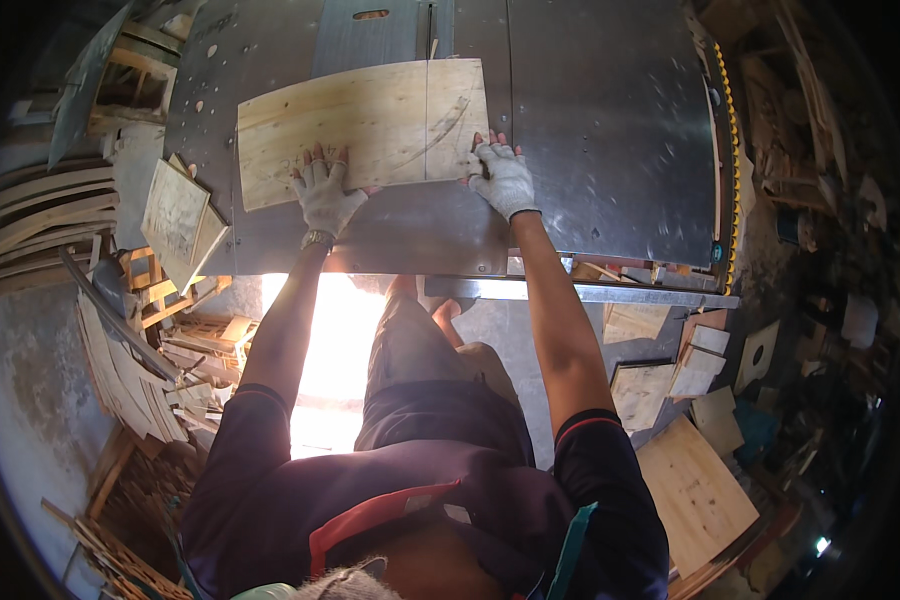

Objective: The person uses a table saw to cut several rectangular wooden boards into smaller pieces. They position each board on the saw table, guide it through the blade, and then move the cut pieces aside. The process is repeated for multiple boards throughout the clip.

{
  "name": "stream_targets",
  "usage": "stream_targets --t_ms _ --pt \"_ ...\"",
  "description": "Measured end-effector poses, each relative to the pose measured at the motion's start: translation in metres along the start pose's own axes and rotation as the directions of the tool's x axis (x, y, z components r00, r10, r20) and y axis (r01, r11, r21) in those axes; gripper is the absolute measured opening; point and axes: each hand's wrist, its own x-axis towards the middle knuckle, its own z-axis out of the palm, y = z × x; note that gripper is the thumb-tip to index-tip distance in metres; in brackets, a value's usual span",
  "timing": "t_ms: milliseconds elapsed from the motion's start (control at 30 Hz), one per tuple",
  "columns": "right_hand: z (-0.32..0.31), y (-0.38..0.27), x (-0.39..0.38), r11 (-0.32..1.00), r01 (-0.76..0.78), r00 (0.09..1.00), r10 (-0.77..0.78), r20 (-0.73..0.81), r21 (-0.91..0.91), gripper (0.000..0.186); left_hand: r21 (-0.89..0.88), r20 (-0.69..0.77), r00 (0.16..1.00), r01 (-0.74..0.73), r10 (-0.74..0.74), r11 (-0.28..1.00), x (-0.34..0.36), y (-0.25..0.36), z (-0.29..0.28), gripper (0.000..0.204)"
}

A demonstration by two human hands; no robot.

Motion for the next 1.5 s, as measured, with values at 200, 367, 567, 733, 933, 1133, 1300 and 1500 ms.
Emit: stream_targets --t_ms 200,367,567,733,933,1133,1300,1500 --pt "0.01 0.006 -0.001 0.999 0.036 0.991 -0.037 -0.132 -0.008 0.064 -0.029 -0.001 1.0 0.001 -0.001 1.0 0.004 0.002 0.0 0.087" --pt "0.004 0.003 0.001 1.0 0.0 0.999 0.0 -0.048 0.003 0.064 -0.015 -0.02 1.0 -0.015 0.015 1.0 0.003 -0.001 0.003 0.092" --pt "0.004 0.006 0.004 1.0 0.013 0.997 -0.013 -0.07 -0.001 0.063 -0.036 -0.066 0.997 -0.043 0.041 0.998 0.006 -0.002 0.007 0.095" --pt "0.0 0.005 0.006 1.0 -0.012 1.0 0.013 -0.017 0.005 0.067 -0.018 -0.08 0.996 -0.051 0.05 0.999 0.007 0.0 0.004 0.094" --pt "-0.006 0.003 0.01 0.999 -0.037 0.998 0.037 0.054 -0.005 0.072 -0.015 -0.076 0.996 -0.05 0.049 0.999 0.01 0.0 0.004 0.093" --pt "0.001 0.007 0.01 1.0 -0.006 0.999 0.006 -0.032 0.0 0.074 -0.004 -0.046 0.998 -0.038 0.038 0.999 0.013 0.0 0.005 0.097" --pt "0.001 0.007 0.013 1.0 0.009 0.999 -0.009 -0.043 0.0 0.074 -0.006 -0.063 0.997 -0.051 0.051 0.999 0.015 -0.004 0.008 0.096" --pt "-0.003 0.007 0.015 1.0 -0.008 1.0 0.008 -0.016 0.005 0.071 -0.002 -0.034 0.998 -0.044 0.043 0.999 0.018 -0.002 0.006 0.096"
